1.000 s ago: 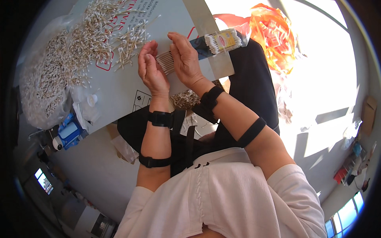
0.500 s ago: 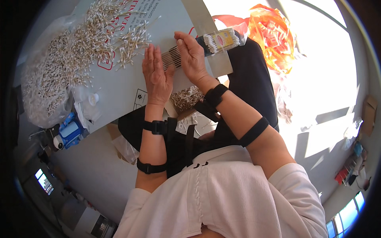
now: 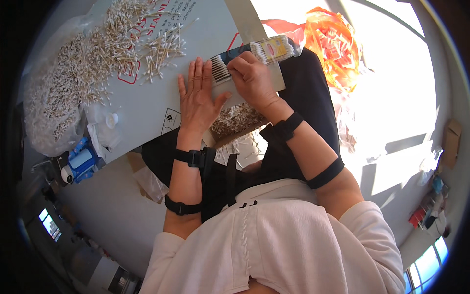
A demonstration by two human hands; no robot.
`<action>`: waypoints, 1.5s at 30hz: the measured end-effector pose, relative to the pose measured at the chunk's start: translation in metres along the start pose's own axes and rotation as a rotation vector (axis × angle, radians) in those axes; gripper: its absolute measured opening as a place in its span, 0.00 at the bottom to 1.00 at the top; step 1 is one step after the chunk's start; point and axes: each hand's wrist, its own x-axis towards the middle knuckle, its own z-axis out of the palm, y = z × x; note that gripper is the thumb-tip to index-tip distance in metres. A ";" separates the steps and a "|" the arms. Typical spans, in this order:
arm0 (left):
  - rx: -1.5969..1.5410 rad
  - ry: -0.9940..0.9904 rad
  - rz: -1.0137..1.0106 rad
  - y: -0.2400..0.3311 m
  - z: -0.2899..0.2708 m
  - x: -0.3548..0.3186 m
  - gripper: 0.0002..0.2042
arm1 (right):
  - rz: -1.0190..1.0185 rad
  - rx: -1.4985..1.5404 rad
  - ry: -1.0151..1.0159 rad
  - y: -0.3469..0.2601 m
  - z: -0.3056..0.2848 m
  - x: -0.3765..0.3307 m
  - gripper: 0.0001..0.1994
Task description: Organizing cotton swabs and packing them into small plastic containers.
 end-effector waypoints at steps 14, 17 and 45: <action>0.028 0.035 -0.006 0.000 0.005 -0.001 0.42 | -0.093 -0.206 -0.091 0.000 0.003 -0.005 0.04; 0.033 0.040 -0.008 0.000 0.005 -0.001 0.42 | -0.122 -0.203 -0.086 0.001 0.003 -0.004 0.05; 0.051 0.056 -0.016 0.000 0.007 0.001 0.42 | -0.086 -0.236 -0.059 -0.001 0.006 -0.003 0.06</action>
